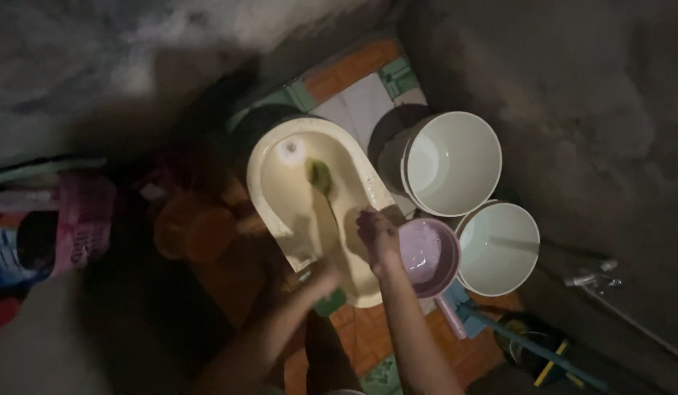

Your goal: The person scrubs a beige floor-mounted sink using a green brush and soapy water from a pink bucket. They repeatedly scrub the basin, rinse the brush, and pour water into the sink to rinse it out.

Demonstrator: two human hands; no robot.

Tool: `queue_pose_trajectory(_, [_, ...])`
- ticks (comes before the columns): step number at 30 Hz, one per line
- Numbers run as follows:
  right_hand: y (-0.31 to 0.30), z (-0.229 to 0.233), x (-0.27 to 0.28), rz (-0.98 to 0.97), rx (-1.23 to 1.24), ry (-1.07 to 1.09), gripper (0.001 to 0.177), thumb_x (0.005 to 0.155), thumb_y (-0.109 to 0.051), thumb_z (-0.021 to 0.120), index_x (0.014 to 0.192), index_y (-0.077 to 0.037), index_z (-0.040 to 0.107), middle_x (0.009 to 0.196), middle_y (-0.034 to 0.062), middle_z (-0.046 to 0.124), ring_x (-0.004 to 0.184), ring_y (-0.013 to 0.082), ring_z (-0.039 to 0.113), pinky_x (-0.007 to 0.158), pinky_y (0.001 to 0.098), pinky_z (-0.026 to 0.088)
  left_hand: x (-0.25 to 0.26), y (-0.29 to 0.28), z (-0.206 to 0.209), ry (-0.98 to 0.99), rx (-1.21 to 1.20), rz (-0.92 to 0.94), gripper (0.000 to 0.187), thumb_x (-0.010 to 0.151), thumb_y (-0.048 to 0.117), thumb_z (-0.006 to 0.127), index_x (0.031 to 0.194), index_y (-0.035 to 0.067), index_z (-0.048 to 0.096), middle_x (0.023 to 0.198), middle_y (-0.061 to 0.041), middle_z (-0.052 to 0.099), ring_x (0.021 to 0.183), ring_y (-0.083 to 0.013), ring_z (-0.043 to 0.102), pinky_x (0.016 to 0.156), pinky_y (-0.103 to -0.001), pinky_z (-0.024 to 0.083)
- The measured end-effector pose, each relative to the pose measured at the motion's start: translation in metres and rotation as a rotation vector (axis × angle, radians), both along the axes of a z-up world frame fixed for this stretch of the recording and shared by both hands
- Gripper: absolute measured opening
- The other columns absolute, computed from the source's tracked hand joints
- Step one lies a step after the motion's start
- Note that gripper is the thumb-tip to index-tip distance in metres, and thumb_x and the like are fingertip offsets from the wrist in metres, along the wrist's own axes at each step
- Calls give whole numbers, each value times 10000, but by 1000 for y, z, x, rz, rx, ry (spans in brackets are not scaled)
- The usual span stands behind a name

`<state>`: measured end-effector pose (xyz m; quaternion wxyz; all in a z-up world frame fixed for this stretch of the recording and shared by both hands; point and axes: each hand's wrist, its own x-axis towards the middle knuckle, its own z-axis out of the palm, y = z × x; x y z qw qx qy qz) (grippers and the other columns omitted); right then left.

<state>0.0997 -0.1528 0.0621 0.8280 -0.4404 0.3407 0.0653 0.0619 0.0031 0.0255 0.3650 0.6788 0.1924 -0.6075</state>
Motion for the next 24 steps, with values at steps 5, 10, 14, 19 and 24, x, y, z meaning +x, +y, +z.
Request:
queue_pose_trajectory(5, [9, 26, -6, -7, -285, 222, 252, 991, -208, 617, 1168, -37, 672, 1018, 36, 727, 927, 135, 697, 820, 280, 574, 54, 1, 94, -148, -66, -187, 620, 736, 102, 910, 1250, 7, 575, 1096, -172, 726, 858, -238, 731, 632, -309, 616])
queue_pose_trajectory(10, [-9, -4, -38, 55, -475, 45, 130, 942, -12, 682, 1038, 8, 598, 896, 69, 654, 746, 155, 602, 650, 304, 515, -63, 4, 116, -198, -194, -189, 577, 779, 121, 853, 1271, 16, 572, 1049, -174, 729, 809, -234, 718, 617, -309, 605])
queue_pose_trajectory(14, [-28, -25, -61, 211, -534, -5, 177, 907, 18, 671, 1076, -11, 624, 896, 73, 663, 773, 137, 620, 669, 276, 512, 3, -7, 52, -187, -89, -166, 544, 813, 136, 807, 1289, 23, 569, 1011, -176, 731, 769, -231, 707, 605, -309, 597])
queue_pose_trajectory(19, [-34, -8, -73, 160, -576, -12, 179, 939, -59, 683, 1112, -21, 658, 964, 47, 705, 850, 121, 640, 709, 262, 513, -35, -21, 93, -273, -185, -197, 507, 855, 155, 750, 1310, 32, 565, 964, -179, 734, 720, -228, 693, 590, -309, 586])
queue_pose_trajectory(24, [-53, 25, -88, 209, -974, 108, 178, 974, -157, 680, 1114, -52, 711, 980, 74, 762, 914, 139, 720, 782, 285, 570, -103, -7, 112, -242, -159, -202, 473, 898, 174, 694, 1332, 41, 561, 917, -182, 736, 671, -224, 679, 576, -308, 576])
